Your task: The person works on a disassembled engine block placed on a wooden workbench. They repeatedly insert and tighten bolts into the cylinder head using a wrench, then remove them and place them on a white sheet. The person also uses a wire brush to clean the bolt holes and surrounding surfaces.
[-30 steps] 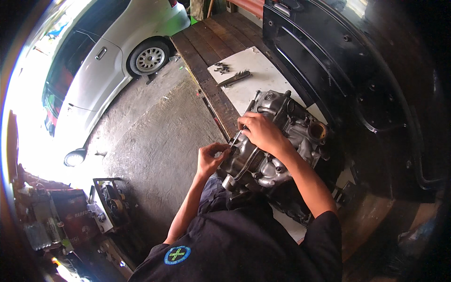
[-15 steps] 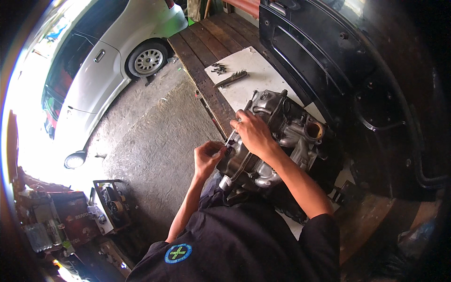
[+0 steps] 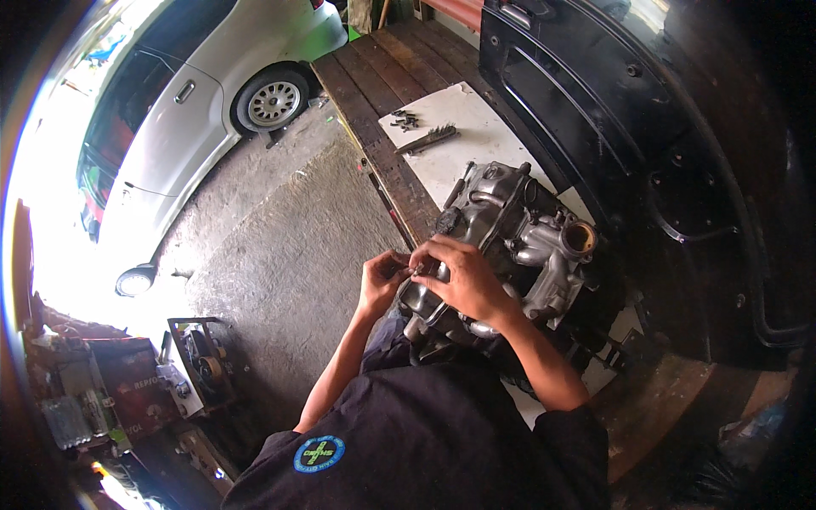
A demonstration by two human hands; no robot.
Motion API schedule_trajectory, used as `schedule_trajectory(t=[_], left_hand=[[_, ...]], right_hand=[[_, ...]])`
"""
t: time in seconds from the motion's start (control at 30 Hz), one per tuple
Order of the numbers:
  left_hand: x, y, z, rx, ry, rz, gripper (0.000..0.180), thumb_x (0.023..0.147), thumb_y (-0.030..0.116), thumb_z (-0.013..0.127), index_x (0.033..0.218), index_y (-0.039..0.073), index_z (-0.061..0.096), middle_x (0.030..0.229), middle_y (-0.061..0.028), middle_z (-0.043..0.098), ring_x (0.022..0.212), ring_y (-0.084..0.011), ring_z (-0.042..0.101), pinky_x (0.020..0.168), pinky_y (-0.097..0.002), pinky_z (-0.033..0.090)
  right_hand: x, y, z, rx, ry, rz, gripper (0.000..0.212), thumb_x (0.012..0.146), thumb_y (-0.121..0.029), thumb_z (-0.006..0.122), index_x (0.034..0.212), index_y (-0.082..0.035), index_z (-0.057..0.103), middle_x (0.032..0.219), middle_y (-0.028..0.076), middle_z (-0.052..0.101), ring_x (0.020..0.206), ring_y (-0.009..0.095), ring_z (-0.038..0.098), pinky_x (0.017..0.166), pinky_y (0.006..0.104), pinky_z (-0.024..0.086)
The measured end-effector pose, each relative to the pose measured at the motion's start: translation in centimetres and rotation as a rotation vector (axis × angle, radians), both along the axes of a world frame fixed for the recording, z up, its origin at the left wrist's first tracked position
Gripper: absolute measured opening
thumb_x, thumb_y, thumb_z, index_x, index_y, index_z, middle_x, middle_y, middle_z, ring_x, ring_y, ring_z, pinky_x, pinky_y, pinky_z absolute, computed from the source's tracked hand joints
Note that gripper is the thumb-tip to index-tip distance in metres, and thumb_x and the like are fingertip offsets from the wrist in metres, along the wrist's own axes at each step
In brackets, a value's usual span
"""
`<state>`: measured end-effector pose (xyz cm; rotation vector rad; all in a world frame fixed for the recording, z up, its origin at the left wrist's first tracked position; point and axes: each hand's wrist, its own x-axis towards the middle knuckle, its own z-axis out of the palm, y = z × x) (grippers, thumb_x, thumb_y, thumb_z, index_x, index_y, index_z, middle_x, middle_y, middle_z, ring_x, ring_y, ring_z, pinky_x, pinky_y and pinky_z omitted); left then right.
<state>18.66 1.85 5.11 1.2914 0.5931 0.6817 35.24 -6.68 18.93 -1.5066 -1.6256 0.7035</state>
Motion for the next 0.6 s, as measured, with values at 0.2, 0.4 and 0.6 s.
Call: schedule_trajectory(t=[0.2, 0.4, 0.6], left_hand=[[0.4, 0.5, -0.3, 0.070, 0.016, -0.047, 0.008, 0.083, -0.003, 0.067, 0.090, -0.002, 0.064, 0.092, -0.0082, 0.069, 0.087, -0.0130, 0.063, 0.080, -0.0284, 0.051], [0.4, 0.8, -0.5, 0.097, 0.012, -0.063, 0.007, 0.082, -0.003, 0.067, 0.088, -0.003, 0.063, 0.092, -0.0082, 0.069, 0.087, -0.0130, 0.063, 0.081, -0.0281, 0.050], [0.6, 0.5, 0.0, 0.137, 0.047, -0.044, 0.013, 0.083, 0.005, 0.072, 0.088, -0.002, 0.062, 0.085, -0.0067, 0.068, 0.081, -0.0111, 0.063, 0.078, -0.0276, 0.050]], right_hand=[[-2.9, -1.7, -2.0, 0.101, -0.166, 0.049, 0.023, 0.072, -0.002, 0.075, 0.091, -0.005, 0.062, 0.093, 0.007, 0.059, 0.090, 0.029, 0.062, 0.080, 0.0366, 0.051], [-2.7, -1.0, -2.3, 0.093, -0.186, -0.019, 0.017, 0.078, -0.006, 0.072, 0.089, -0.006, 0.060, 0.091, 0.009, 0.059, 0.088, 0.030, 0.062, 0.078, 0.0381, 0.050], [0.7, 1.1, -2.9, -0.024, -0.232, -0.368, 0.043, 0.080, -0.010, 0.073, 0.118, -0.005, 0.052, 0.106, 0.015, 0.058, 0.101, 0.033, 0.060, 0.087, 0.0395, 0.049]])
